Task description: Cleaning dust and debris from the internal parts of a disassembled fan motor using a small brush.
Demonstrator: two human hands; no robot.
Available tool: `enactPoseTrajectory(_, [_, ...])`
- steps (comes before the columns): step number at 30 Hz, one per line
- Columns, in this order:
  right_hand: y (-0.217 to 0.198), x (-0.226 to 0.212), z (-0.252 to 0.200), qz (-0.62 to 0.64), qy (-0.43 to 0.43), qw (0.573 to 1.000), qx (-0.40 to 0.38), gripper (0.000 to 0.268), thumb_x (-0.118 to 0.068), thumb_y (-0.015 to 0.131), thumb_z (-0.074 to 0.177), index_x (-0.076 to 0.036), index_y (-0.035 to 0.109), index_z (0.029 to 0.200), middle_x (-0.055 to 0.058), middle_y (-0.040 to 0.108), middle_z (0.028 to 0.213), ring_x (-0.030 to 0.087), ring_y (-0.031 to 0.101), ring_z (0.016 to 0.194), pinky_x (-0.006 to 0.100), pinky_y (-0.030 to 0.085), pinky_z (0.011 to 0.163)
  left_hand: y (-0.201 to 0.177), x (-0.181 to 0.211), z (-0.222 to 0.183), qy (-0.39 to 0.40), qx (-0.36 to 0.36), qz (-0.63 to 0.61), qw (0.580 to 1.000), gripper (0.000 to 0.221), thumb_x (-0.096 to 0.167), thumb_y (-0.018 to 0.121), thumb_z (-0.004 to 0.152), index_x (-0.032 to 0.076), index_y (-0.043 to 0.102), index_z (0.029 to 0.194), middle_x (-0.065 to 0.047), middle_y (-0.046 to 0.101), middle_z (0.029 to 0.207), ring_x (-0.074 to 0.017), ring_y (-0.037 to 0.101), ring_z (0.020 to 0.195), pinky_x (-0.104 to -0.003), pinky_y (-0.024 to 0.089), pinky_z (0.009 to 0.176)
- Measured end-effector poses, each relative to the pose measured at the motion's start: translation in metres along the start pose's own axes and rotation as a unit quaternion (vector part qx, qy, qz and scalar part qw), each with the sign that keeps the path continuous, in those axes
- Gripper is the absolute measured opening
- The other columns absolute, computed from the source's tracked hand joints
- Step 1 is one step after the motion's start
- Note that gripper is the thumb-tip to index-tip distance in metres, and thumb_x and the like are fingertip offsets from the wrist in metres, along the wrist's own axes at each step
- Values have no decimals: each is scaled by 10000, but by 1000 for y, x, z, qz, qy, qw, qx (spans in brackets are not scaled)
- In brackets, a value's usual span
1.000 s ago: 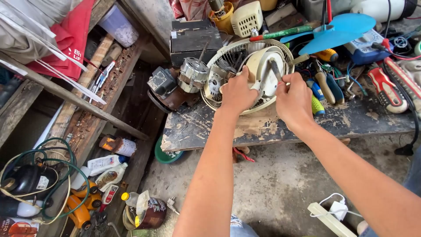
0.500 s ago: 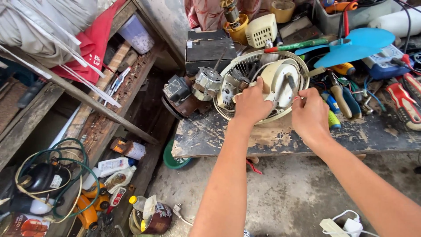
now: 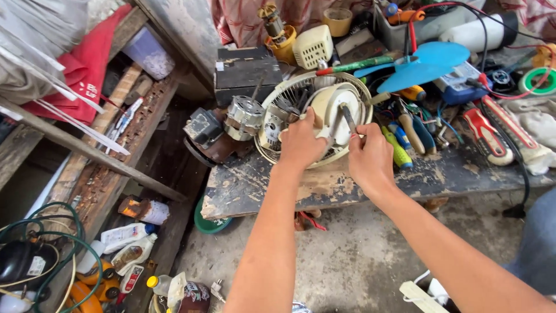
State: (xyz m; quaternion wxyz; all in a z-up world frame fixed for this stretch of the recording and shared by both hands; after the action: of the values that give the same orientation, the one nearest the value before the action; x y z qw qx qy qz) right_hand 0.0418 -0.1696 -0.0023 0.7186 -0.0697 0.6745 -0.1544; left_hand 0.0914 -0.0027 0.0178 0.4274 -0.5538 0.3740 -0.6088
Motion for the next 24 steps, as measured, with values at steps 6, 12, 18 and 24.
enactPoseTrajectory(6, [5,7,-24,23,29,998,-42,357,-177,470,1042,29,590,1306,216,730,952,353,722,927,492,574,715,-5,0,-5,-15,-8,11,1000,819,280,653,807,8,390,1534,-200,662,1316,-424,604,1263,-631,411,1061])
enactPoseTrajectory(12, [-2,-24,-11,35,3,999,-3,333,-167,519,1025,23,625,1276,227,725,941,380,708,950,527,548,738,-9,4,-7,2,2,-28,1000,831,227,664,802,-20,381,1543,-225,654,1315,-438,582,1283,-645,387,1063])
enactPoseTrajectory(18, [-9,8,21,5,27,1000,11,342,-209,533,1024,15,638,1260,234,738,980,409,708,996,538,568,768,-16,12,-14,-2,-14,-51,999,828,197,685,829,-61,358,1545,-274,609,1361,-466,523,1332,-660,319,1102])
enactPoseTrajectory(24, [-1,23,0,34,67,996,-38,369,-133,461,1048,83,574,1326,303,721,1002,395,728,908,516,578,678,-8,1,-6,-5,-14,-41,999,865,236,715,810,-30,360,1552,-245,614,1357,-457,544,1310,-620,340,1099])
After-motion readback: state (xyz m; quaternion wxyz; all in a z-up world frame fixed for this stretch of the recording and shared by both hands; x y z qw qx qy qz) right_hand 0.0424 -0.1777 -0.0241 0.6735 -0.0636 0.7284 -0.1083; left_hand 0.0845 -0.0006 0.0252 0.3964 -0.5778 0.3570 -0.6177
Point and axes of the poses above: each hand's wrist, its own z-axis towards the middle knuckle, its own y-axis out of the palm, x = y × z, the point moved 10 cm from there along z, towards the middle knuckle
